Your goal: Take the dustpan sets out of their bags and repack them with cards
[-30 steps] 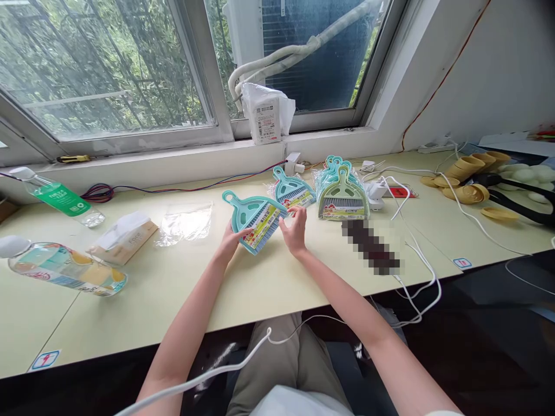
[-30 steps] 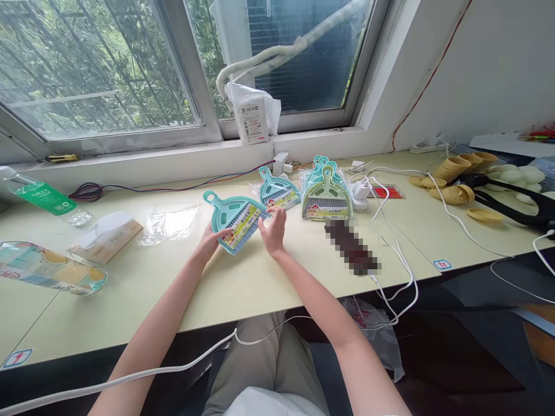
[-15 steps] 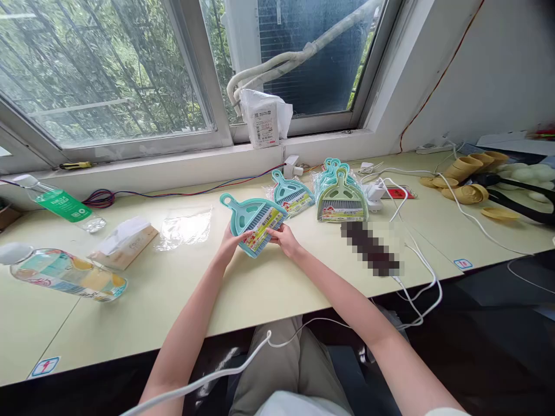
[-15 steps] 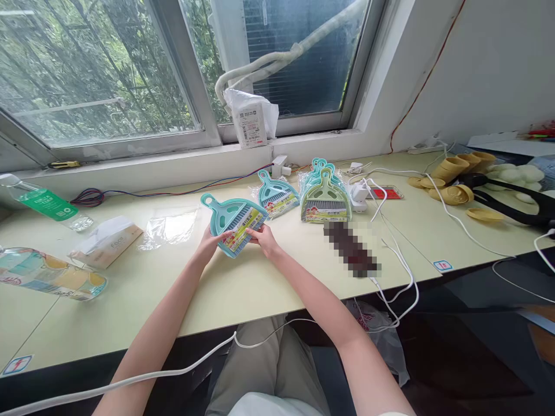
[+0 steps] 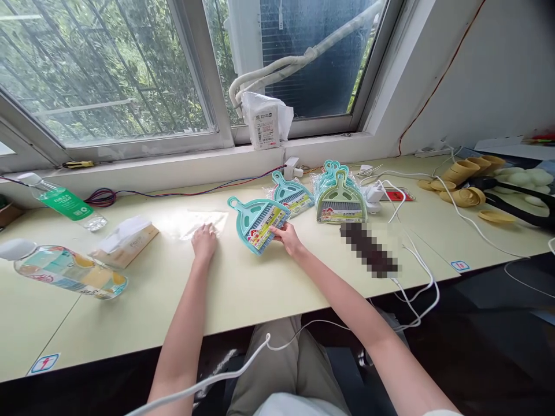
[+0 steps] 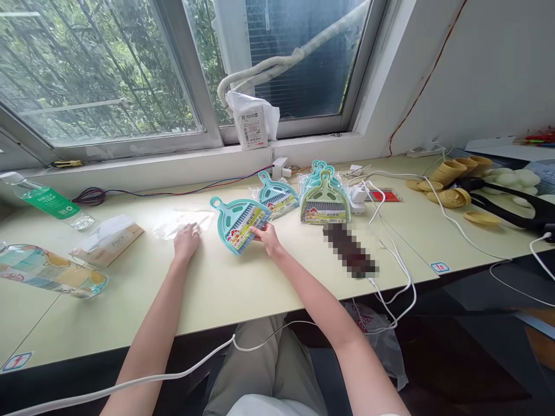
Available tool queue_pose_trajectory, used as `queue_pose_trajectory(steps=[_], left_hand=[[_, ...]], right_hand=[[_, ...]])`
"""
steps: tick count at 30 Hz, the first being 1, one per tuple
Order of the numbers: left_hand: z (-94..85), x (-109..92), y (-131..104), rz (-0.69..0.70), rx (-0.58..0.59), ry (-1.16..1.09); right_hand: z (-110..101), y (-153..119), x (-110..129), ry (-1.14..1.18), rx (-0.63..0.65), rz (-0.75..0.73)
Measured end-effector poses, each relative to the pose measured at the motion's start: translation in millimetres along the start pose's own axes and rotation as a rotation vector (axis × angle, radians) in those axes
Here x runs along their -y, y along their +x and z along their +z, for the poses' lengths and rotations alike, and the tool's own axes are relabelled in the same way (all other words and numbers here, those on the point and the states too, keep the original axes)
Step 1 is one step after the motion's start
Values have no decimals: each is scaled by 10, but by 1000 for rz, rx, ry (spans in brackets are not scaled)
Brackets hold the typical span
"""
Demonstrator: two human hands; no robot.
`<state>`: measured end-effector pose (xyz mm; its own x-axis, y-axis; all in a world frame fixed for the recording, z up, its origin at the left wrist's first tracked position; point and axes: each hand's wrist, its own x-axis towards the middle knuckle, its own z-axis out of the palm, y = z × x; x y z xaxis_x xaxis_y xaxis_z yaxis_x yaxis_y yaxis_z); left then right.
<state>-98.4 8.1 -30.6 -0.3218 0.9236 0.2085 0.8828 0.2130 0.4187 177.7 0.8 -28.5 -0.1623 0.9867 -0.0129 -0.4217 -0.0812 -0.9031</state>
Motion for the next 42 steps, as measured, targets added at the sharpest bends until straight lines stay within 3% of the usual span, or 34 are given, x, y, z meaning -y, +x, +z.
queue_pose_trajectory(steps=[3,5,8,10,17,27,33,42], left_hand=[[52,-118,-50,138,-9,-39],[54,-186,-81,194,-84,-2],[42,-260,-113,224,-196,31],[49,-298,-131,237,-208,25],[115,-308,-161,395,44,54],[86,-331,-146,254,-67,-45],[62,-267,-132,166,52,-260],[67,-247,-109,92,-26,-45]], right_hand=[[-2,-6,19,-9,-5,-1],[-5,-8,30,-10,-17,-2],[-11,-6,35,-8,-40,-3],[-16,-1,30,-7,-49,4],[-27,6,13,-24,-55,22],[-6,-13,30,-77,-49,63],[11,-31,49,-106,-14,108],[-34,-1,22,-87,27,168]])
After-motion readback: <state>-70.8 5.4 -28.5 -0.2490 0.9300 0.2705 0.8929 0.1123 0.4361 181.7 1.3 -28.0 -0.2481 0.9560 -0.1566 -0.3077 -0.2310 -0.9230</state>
